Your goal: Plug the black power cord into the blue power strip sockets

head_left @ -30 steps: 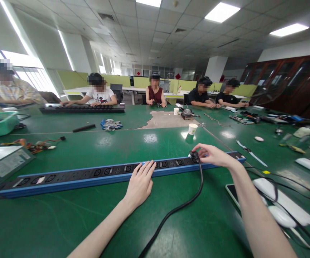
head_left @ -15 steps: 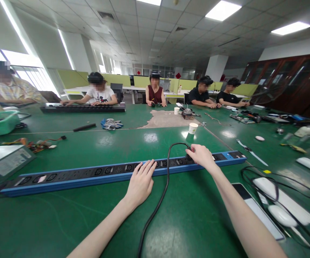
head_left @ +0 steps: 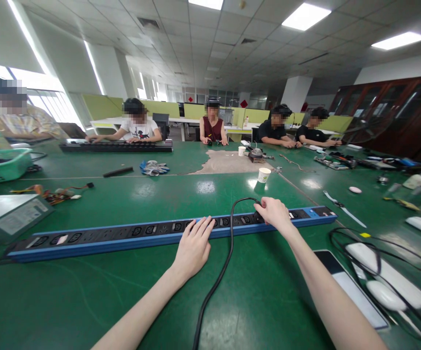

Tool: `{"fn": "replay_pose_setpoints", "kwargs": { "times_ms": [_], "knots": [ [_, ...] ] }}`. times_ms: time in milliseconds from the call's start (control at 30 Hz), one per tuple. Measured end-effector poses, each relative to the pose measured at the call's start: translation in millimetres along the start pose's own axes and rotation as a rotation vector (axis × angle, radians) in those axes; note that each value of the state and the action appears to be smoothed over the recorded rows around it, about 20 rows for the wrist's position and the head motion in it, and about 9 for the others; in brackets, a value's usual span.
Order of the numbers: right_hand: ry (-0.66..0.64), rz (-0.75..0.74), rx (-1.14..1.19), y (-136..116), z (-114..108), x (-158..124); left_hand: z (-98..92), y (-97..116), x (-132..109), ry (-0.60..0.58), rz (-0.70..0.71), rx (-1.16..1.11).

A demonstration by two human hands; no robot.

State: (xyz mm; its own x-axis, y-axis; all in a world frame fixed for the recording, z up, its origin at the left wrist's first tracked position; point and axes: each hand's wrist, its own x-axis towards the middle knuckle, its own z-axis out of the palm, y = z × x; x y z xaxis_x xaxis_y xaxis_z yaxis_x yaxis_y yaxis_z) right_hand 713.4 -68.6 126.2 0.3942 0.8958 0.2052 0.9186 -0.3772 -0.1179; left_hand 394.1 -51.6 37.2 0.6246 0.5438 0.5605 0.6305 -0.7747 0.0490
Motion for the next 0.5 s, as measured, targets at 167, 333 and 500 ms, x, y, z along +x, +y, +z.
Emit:
{"fn": "replay_pose_setpoints", "kwargs": {
  "times_ms": [167, 333, 500],
  "knots": [
    [0.053, -0.010, -0.094, -11, 5, -5, -0.7, 1, -1, -0.003, -0.005, 0.017],
    [-0.003, -0.014, -0.103, -19, 6, -2, -1.0, 1, -2, 0.012, 0.001, 0.008],
    [-0.034, -0.013, -0.056, -14, 4, 5, -1.8, 1, -2, 0.012, -0.007, 0.007]
  ]
}}
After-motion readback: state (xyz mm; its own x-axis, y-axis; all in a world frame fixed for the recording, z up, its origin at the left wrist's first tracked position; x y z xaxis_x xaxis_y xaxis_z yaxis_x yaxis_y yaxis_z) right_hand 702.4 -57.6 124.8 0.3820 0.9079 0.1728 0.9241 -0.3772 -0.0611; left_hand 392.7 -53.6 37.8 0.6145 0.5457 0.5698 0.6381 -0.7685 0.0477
